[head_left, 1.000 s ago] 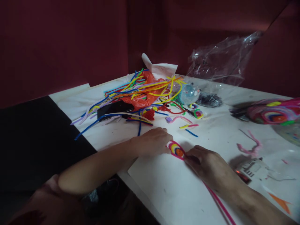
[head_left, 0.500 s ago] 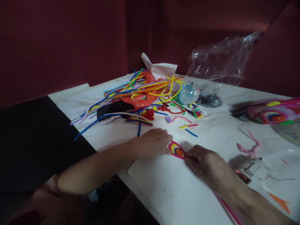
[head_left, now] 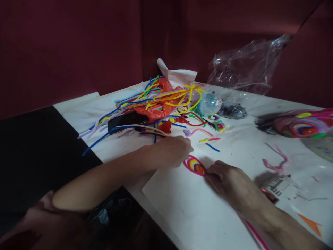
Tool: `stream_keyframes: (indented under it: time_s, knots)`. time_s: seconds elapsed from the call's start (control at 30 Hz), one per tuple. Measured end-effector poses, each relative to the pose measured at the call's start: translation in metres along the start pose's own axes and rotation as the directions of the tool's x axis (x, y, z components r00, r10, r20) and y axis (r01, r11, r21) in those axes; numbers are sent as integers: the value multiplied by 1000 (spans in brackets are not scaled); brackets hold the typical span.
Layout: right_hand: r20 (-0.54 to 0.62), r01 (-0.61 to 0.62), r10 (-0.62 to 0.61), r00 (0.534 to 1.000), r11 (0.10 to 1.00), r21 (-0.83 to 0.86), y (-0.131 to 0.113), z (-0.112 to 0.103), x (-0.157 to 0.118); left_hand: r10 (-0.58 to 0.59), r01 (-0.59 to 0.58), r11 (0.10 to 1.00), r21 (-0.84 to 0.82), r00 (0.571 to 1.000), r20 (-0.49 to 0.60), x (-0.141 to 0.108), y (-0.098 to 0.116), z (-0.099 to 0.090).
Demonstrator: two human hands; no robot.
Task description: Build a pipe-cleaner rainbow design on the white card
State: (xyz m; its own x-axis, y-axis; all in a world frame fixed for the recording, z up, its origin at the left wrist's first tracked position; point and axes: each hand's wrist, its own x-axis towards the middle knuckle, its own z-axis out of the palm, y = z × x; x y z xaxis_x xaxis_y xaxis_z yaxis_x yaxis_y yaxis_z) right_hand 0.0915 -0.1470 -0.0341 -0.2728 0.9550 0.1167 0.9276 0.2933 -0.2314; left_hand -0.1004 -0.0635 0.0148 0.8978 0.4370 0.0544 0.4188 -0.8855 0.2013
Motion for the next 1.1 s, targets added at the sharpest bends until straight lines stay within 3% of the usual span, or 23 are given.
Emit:
stream_keyframes:
  time_s: [0.1, 0.27, 0.5, 0.97, 1.1]
  knots:
    - [10, 2, -2, 1000, 1000, 0, 0, 0, 0, 40, -42, 999, 8, 993, 108, -11, 9, 8]
    - [13, -11, 11, 1000, 1000, 13, -2, -1, -1, -66, 77, 996, -36, 967, 246, -31, 17, 18]
    - [31, -16, 17, 999, 999, -49, -4, -2, 0, -51, 62, 997, -45, 975, 218, -37, 14, 26]
    - [30, -28, 30, 999, 996, -85, -7, -2, 0, -57, 46, 998, 49, 964, 260, -42, 18, 12]
    - [28, -35, 38, 999, 995, -97, -7, -1, 0, -32, 20, 998, 67, 980, 195, -40, 21, 7]
